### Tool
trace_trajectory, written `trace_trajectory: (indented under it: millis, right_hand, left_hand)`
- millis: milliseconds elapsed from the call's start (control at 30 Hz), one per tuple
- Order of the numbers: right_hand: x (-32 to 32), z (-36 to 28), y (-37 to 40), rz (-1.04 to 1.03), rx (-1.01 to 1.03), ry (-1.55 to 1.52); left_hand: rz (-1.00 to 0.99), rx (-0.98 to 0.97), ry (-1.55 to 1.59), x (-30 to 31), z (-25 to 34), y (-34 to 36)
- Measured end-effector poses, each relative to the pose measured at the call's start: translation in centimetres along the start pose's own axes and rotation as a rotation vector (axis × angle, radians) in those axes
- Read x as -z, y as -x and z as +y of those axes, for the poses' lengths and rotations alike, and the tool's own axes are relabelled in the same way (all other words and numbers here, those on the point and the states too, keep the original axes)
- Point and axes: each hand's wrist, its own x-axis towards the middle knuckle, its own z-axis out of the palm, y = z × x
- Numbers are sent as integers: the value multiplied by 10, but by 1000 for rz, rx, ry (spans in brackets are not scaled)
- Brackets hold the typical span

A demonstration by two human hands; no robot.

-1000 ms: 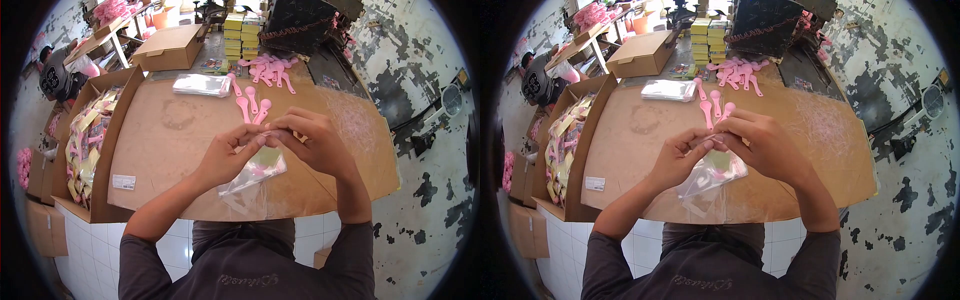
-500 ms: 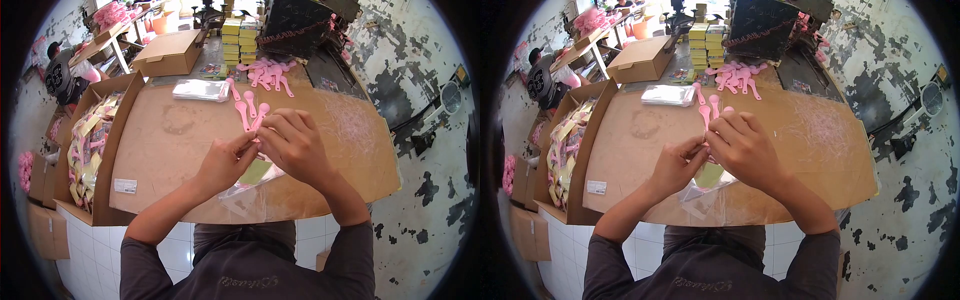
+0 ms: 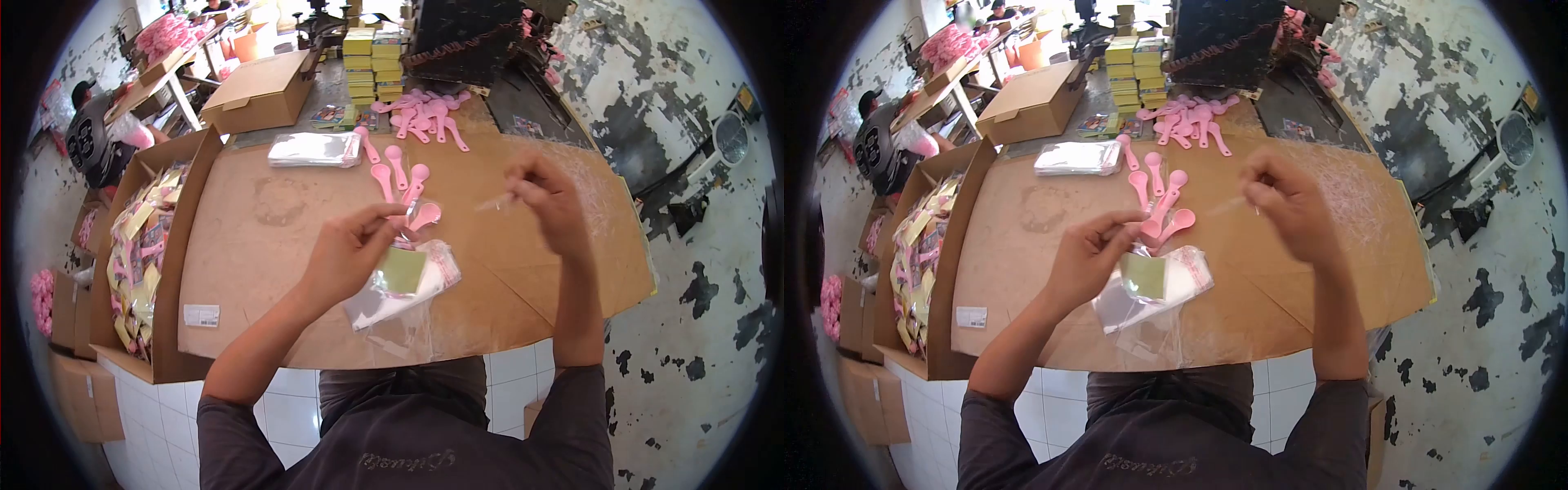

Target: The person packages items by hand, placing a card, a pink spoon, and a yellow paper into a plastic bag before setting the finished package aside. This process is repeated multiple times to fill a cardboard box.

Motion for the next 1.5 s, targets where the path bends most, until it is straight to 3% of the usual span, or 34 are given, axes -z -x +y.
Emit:
trace_trajectory:
  millis: [33, 100, 167, 367, 467, 533, 600, 700, 900, 1067, 1300, 1500]
  right_hand:
    - [29, 5, 7, -123, -128, -274]
    - [97, 34, 24, -326, -119, -515]
    - [152, 75, 27, -193, -199, -480]
    - [187, 168, 78, 348, -331, 1015]
    - [130, 123, 61, 386, -249, 1070]
    - [77, 99, 46, 296, -139, 694]
    - [14, 54, 32, 53, -288, 396]
    - [-56, 30, 29, -229, -43, -3]
    - [-91, 39, 9, -322, -162, -342]
    - [-89, 51, 7, -292, -258, -518]
    - [-85, 70, 14, -262, -355, -521]
    - [-82, 83, 15, -276, -215, -539]
  left_hand:
    - [32, -18, 62, 1, -4, -2]
    - [93, -46, 197, 1, -15, -4]
    - [94, -45, 192, 4, -14, -6]
    - [124, -52, 263, 3, -16, -4]
    - [131, -9, 292, 0, -19, -2]
    - [144, -35, 261, -4, -23, -3]
    - [143, -45, 256, -10, -23, -3]
    - [140, -45, 277, -14, -24, 0]
    - [146, 28, 334, -4, -20, 2]
    - [32, 71, 361, -3, -31, 0]
    - [58, 83, 305, -6, -38, -1]
    - [27, -74, 47, -1, -57, 0]
